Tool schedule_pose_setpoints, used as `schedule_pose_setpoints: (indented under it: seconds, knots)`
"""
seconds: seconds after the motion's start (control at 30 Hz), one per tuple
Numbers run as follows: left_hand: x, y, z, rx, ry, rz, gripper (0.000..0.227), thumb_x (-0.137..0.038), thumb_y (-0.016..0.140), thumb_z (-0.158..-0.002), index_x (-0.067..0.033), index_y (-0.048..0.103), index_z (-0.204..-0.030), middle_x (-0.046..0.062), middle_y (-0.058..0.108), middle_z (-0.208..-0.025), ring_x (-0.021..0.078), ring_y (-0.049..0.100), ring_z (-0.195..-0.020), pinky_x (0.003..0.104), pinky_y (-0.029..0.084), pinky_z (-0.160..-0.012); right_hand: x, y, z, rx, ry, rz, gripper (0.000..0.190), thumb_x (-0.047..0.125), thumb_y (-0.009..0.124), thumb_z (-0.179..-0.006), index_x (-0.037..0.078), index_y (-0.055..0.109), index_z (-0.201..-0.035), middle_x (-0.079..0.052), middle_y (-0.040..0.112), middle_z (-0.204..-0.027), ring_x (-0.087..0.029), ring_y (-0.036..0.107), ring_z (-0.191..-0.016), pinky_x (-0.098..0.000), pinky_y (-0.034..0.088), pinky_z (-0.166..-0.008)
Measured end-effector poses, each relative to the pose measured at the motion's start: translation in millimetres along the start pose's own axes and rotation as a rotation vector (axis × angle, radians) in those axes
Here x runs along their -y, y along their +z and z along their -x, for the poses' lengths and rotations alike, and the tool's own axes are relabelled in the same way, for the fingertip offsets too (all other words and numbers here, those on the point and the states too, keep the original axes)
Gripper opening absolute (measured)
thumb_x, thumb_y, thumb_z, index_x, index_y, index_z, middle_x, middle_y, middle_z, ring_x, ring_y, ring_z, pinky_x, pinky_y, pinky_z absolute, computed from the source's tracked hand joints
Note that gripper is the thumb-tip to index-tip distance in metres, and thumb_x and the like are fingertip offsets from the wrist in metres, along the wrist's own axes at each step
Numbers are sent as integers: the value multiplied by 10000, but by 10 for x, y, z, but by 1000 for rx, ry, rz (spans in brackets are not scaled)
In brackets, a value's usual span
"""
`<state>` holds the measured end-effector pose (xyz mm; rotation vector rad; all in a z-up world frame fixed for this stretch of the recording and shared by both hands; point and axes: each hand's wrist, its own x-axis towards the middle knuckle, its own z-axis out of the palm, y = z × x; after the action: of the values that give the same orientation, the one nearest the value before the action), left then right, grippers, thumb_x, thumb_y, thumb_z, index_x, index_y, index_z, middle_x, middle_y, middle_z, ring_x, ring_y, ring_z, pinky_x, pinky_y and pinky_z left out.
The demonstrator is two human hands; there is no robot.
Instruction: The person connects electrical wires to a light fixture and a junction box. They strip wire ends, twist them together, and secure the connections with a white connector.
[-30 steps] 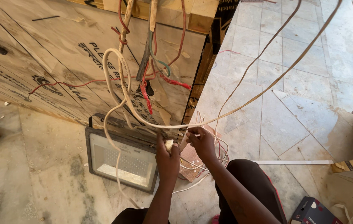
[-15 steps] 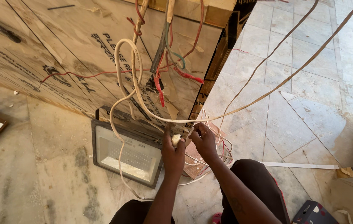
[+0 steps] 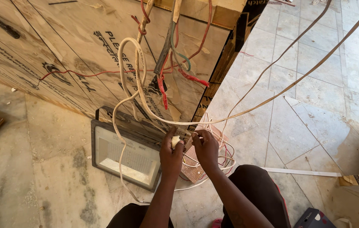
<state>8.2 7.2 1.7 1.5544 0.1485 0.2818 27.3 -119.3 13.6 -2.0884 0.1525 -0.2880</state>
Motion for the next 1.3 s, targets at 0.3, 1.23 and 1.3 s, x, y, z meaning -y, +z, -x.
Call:
schedule_pose_setpoints:
  seconds: [0.3, 1.23, 1.3]
  knots:
    - [-75, -93, -94, 15, -206, 299, 558, -82, 562, -883, -63, 521, -1440, 51, 690, -1085, 101, 670, -819, 259, 582, -709, 39, -19, 147, -83, -434, 434, 85, 171, 678, -939, 102, 726, -923, -80, 691, -871, -306, 689, -718, -425, 543, -621]
    - [312, -289, -456, 10, -134, 193, 214, -87, 623, -969, -41, 636, -1178, 28, 643, -953, 102, 584, -744, 276, 509, -649, -106, -53, 550, 113, -257, 79, 97, 63, 652, -878, -6, 605, -828, -151, 616, -766, -291, 630, -676, -385, 505, -635]
    - [366, -287, -513, 39, -96, 301, 230, -114, 592, -967, -42, 629, -1182, 57, 686, -992, 115, 644, -811, 284, 543, -723, -175, -268, 821, 179, -325, 225, 73, 70, 653, -824, 23, 605, -796, -126, 629, -725, -257, 636, -668, -359, 502, -609]
